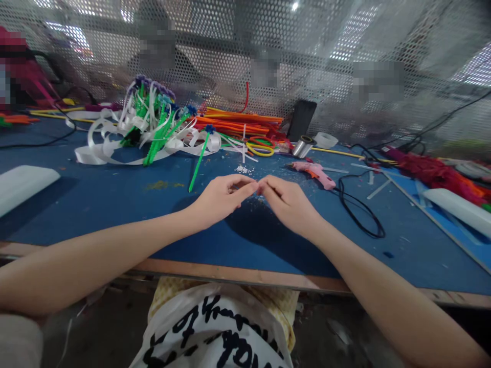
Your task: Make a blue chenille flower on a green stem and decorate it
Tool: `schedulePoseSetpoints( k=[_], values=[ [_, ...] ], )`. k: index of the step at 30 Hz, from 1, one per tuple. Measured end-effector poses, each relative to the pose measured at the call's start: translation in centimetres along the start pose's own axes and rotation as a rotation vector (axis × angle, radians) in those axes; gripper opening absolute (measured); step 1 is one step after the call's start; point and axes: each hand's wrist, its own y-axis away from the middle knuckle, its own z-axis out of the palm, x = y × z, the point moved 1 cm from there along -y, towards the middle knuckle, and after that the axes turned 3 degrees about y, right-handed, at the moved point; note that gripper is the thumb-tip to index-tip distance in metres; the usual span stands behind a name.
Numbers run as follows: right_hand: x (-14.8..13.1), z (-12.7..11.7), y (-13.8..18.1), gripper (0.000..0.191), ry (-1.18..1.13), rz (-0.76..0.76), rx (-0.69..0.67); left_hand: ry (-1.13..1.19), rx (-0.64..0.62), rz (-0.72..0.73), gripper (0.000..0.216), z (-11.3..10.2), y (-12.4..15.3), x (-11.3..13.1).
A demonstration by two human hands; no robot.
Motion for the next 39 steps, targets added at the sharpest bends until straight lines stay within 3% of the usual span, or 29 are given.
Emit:
schedulePoseSetpoints(
  k=[5,11,16,23,29,39],
  values=[
    [-0.2,0.4,0.0,0.029,0.039,-0.075,-0.103,0.168,0.042,-0.026,0.029,-0.1,-0.5,-0.6],
    [0.4,0.3,-0.2,0.027,-0.057,0.085,-0.081,0.368,0.159,-0.121,0.023,-0.2,-0.8,-0.5],
    [1.3,0.3,-0.4,0.025,-0.23,0.22,-0.018,0.469,0.15,-0.159,0.024,-0.4,-0.9,-0.9],
    [1.8,0.9,-0.5,0.028,-0.652,0.374,0.123,0.516,0.139,-0.201,0.018,-0.4,-0.8,-0.8],
    [1.8,1.0,-0.7,0.023,-0.804,0.394,0.156,0.492,0.122,-0.216,0.02,-0.3,-0.8,-0.9],
    [0.6,1.0,-0.6,0.015,-0.982,0.366,0.061,0.435,0.064,-0.225,0.02,-0.1,-0.7,-0.8]
  ],
)
